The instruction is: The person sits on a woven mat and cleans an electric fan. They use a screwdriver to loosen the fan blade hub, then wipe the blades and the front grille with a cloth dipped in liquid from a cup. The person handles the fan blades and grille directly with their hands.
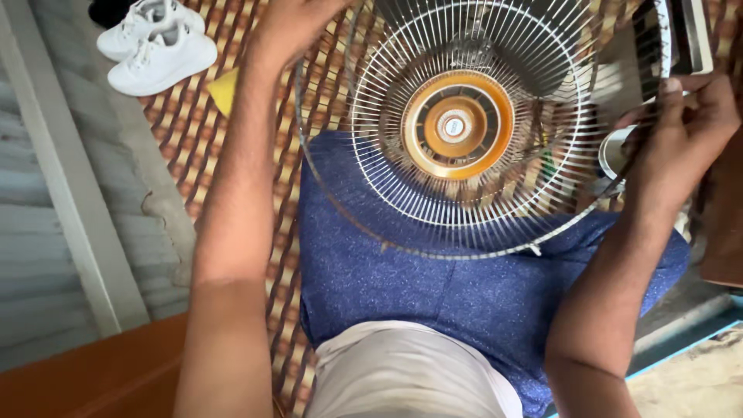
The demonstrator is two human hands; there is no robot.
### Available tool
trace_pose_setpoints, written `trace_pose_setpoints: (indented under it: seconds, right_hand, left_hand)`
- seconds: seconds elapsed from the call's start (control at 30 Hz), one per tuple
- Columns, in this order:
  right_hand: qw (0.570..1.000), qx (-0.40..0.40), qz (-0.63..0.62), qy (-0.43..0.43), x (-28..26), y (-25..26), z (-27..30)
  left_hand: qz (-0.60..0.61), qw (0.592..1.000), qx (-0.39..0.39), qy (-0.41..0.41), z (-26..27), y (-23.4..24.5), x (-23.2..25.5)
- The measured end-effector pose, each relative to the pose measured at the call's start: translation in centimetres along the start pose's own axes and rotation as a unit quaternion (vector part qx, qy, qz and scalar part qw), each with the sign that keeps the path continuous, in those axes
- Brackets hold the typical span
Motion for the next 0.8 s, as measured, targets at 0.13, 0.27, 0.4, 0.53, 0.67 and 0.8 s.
trace_pose_setpoints:
  seconds: [0.13, 0.27, 0.4, 0.53, 0.67, 0.8]
  right_hand:
    - [0.993, 0.014, 0.112, -0.026, 0.2, -0.4, -2.6]
    - [0.982, -0.009, 0.188, -0.006, 1.0, -1.8, -5.6]
    - [0.971, -0.057, 0.231, 0.001, 2.9, -3.3, -8.1]
    - [0.967, -0.058, 0.250, -0.008, 4.5, -4.8, -9.5]
    - [0.962, -0.054, 0.257, -0.071, 6.0, -6.1, -10.4]
    - [0.956, -0.057, 0.282, -0.053, 7.5, -6.9, -11.2]
  left_hand:
    - [0.055, 0.998, -0.023, 0.022, -1.1, -3.0, -0.9]
    - [0.077, 0.996, -0.034, 0.023, -2.0, -4.8, -2.3]
    - [0.077, 0.996, -0.045, -0.024, -3.1, -7.1, -4.0]
    - [0.060, 0.996, -0.021, 0.064, -4.4, -8.4, -4.8]
    - [-0.072, 0.983, -0.041, 0.162, -4.4, -8.6, -4.7]
    - [-0.062, 0.993, -0.033, 0.098, -5.2, -8.9, -4.2]
Point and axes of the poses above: each hand's wrist, its own z-axis away from the middle knuckle, its own y-axis out of the back of the hand, x = y × z, the point moved 4 cm from there along -z, towards the middle knuckle, and after that the axes turned 15 degrees about x, right-handed, at the moved point
